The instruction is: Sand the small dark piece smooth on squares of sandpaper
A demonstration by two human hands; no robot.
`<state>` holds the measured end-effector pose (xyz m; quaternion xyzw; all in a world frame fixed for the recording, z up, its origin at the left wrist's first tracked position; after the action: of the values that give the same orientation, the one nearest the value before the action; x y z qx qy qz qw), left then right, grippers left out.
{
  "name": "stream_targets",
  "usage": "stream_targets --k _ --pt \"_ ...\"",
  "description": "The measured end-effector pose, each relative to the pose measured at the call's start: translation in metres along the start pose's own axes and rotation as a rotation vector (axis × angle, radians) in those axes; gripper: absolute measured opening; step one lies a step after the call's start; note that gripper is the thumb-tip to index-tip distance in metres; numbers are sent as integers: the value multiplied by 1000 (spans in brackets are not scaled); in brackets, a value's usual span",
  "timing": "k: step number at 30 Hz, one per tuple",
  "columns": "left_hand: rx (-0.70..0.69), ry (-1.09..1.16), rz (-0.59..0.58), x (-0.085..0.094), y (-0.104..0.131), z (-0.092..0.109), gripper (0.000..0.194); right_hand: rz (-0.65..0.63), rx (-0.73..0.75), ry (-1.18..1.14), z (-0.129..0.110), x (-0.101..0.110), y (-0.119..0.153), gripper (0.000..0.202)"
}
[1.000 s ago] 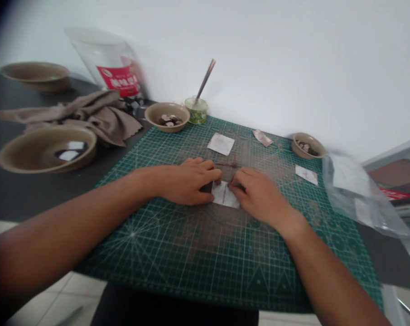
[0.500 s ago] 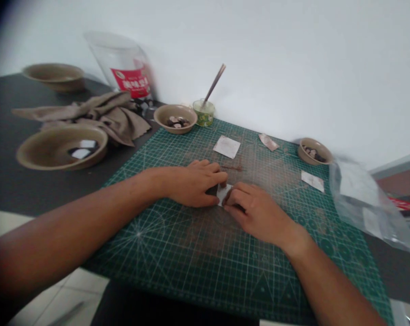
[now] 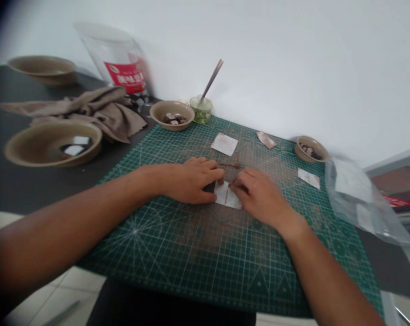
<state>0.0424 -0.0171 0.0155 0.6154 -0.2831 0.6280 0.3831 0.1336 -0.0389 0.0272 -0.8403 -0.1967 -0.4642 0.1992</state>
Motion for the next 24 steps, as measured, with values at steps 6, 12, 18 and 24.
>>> stream_targets --k 6,12,18,24 --pt "-9 -30 20 3 2 0 41 -31 -2 -48 -2 3 14 9" --pt "-29 -98 57 9 8 8 35 -29 15 -41 -7 -1 19 7" --pt "-66 -140 137 15 12 16 32 -46 49 -69 -6 -1 15 10" --pt "-56 -127 114 10 8 16 29 -49 105 -49 -7 3 10 8"
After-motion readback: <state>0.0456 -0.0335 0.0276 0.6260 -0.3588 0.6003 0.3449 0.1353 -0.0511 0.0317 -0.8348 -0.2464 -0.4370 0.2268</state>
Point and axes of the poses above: each hand's wrist, its own y-axis away from the middle knuckle, its own x-axis out of the back of the hand, z = x × y, the point moved 10 cm from there along -y, towards the middle knuckle, and after that the axes turned 11 degrees about -y, right-handed, at the moved point
